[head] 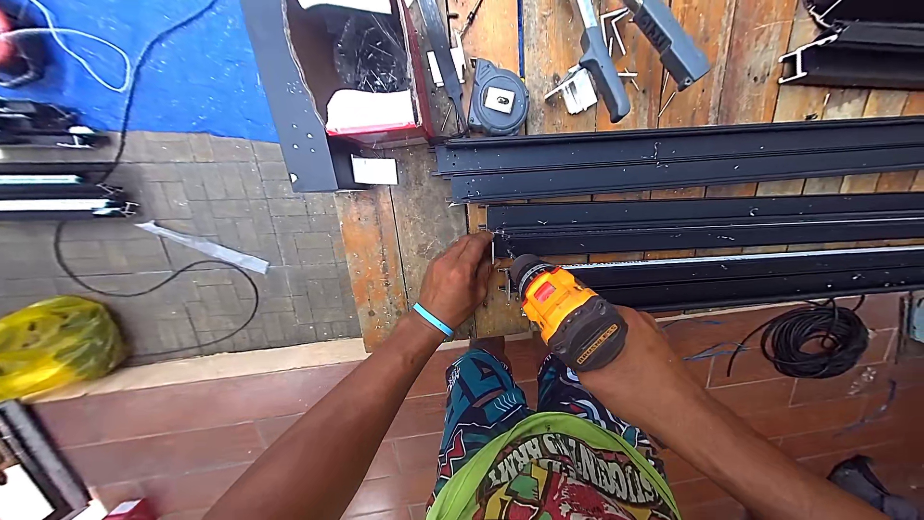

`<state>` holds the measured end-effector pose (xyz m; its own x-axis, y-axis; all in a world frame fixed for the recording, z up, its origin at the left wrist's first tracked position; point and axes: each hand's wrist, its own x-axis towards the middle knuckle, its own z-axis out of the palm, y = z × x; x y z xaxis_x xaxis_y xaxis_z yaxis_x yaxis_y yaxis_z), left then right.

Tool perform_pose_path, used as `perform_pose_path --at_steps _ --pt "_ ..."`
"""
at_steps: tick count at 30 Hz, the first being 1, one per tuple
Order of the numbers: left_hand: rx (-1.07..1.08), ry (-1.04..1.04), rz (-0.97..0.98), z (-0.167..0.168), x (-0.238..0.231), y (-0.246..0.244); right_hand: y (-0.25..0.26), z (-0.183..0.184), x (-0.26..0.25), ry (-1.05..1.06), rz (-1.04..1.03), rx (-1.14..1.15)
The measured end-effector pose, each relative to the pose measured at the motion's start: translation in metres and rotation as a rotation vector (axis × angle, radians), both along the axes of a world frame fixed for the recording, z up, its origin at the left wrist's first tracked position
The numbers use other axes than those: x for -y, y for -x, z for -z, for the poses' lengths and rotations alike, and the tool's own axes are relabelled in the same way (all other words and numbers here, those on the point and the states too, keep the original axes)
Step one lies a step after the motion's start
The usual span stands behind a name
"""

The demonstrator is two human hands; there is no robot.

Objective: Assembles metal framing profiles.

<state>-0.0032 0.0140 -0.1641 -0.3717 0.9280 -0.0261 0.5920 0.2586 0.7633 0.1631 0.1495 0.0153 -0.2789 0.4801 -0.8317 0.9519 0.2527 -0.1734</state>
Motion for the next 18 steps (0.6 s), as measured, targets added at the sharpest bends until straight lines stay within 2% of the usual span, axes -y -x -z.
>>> perform_pose_path --at_steps 10,18 --pt "0.023 -0.010 -0.005 -0.001 -0.006 0.002 0.001 0.003 -0.008 0.027 0.123 0.008" --pt "0.015 -0.003 0.009 -0.002 -0.007 0.004 0.001 0.004 -0.007 0.003 0.090 -0.005"
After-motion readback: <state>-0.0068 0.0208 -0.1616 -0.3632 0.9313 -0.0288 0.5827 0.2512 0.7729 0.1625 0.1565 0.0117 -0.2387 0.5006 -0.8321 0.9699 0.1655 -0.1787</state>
